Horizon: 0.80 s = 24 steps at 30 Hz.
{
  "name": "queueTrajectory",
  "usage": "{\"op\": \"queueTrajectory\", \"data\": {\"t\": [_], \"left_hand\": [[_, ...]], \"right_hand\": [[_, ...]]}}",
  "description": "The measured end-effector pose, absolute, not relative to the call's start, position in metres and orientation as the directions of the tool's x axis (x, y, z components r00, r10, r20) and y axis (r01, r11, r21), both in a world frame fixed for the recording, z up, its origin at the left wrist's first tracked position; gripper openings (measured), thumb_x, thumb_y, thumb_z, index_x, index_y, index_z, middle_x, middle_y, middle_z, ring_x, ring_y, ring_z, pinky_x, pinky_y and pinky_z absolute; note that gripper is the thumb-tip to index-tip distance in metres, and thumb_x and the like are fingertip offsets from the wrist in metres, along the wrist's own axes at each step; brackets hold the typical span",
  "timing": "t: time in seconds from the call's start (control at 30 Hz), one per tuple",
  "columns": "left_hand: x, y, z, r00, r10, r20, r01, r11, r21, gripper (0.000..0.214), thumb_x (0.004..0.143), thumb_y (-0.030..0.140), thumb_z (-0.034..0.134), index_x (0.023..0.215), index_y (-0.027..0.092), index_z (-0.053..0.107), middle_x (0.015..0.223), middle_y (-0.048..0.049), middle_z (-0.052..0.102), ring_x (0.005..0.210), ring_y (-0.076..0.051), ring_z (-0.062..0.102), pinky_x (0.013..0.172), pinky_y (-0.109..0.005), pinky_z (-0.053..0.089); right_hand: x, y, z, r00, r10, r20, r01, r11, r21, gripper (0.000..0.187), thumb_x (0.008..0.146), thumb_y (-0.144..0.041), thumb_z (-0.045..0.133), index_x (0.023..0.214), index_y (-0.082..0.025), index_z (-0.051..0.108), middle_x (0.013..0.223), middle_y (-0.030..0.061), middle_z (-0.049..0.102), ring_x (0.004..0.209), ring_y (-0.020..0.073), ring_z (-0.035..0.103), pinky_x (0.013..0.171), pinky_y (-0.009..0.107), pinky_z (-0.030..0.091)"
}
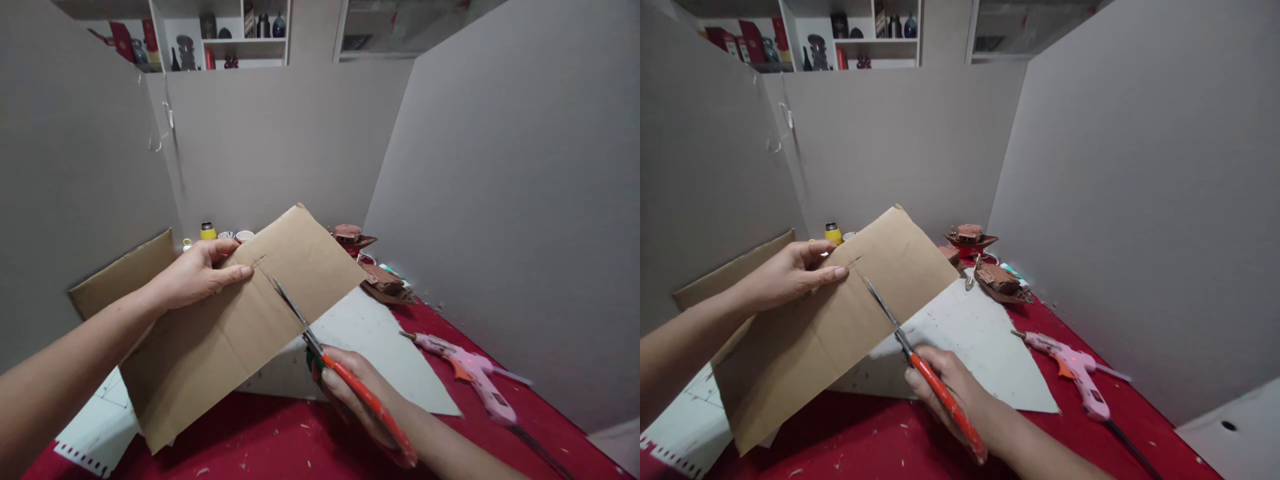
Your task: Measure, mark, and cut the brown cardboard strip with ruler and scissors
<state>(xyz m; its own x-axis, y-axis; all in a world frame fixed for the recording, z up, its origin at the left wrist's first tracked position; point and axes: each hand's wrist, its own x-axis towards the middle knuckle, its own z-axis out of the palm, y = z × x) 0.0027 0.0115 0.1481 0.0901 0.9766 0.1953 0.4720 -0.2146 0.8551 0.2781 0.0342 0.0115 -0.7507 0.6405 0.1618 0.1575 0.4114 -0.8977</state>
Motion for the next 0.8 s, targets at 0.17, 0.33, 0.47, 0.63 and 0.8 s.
{"op": "queueTrajectory", "data": {"t": [0.17,0.33,0.47,0.63,0.8], "left_hand": [[0.0,0.007,0.148,0.101,0.982,0.157,0.472,-0.187,0.862,0.022,0.083,0.043,0.07,0.089,0.022,0.067,0.079,0.0014,0.069,0.068,-0.013,0.065,0.058,-0.02,0.05],[-0.003,0.005,0.146,0.134,0.98,0.146,0.405,-0.189,0.895,0.021,0.084,0.041,0.07,0.093,0.023,0.067,0.086,0.0009,0.07,0.073,-0.014,0.066,0.063,-0.023,0.053],[-0.007,0.004,0.143,0.148,0.977,0.154,0.41,-0.202,0.889,0.024,0.085,0.043,0.068,0.098,0.023,0.066,0.092,-0.0014,0.071,0.081,-0.017,0.067,0.068,-0.027,0.054],[-0.01,0.002,0.143,0.152,0.969,0.195,0.48,-0.244,0.843,0.029,0.085,0.045,0.067,0.101,0.021,0.065,0.096,-0.004,0.07,0.086,-0.021,0.068,0.069,-0.028,0.054],[-0.003,-0.001,0.148,0.191,0.958,0.213,0.453,-0.278,0.847,0.025,0.086,0.041,0.066,0.103,0.022,0.066,0.098,-0.0038,0.071,0.085,-0.019,0.068,0.069,-0.027,0.054]], "right_hand": [[0.277,0.032,0.013,-0.753,0.651,0.096,0.142,0.303,-0.942,0.052,0.091,-0.069,0.043,0.069,-0.022,0.035,0.057,-0.0072,0.031,0.047,0.008,0.028,0.042,0.023,0.024],[0.278,0.032,0.01,-0.755,0.651,0.079,0.135,0.272,-0.953,0.052,0.089,-0.069,0.048,0.069,-0.022,0.037,0.059,-0.0074,0.029,0.05,0.0078,0.026,0.043,0.022,0.023],[0.277,0.033,0.009,-0.754,0.654,0.058,0.142,0.248,-0.958,0.051,0.089,-0.066,0.051,0.069,-0.022,0.035,0.058,-0.0085,0.027,0.049,0.0071,0.022,0.043,0.022,0.02],[0.277,0.036,0.011,-0.776,0.621,0.114,0.161,0.369,-0.916,0.049,0.093,-0.065,0.043,0.072,-0.021,0.037,0.058,-0.0071,0.033,0.05,0.008,0.028,0.045,0.023,0.023],[0.282,0.042,0.013,-0.806,0.575,0.141,0.155,0.435,-0.887,0.048,0.095,-0.063,0.041,0.076,-0.019,0.043,0.061,-0.0043,0.041,0.053,0.0089,0.034,0.049,0.022,0.029]]}}
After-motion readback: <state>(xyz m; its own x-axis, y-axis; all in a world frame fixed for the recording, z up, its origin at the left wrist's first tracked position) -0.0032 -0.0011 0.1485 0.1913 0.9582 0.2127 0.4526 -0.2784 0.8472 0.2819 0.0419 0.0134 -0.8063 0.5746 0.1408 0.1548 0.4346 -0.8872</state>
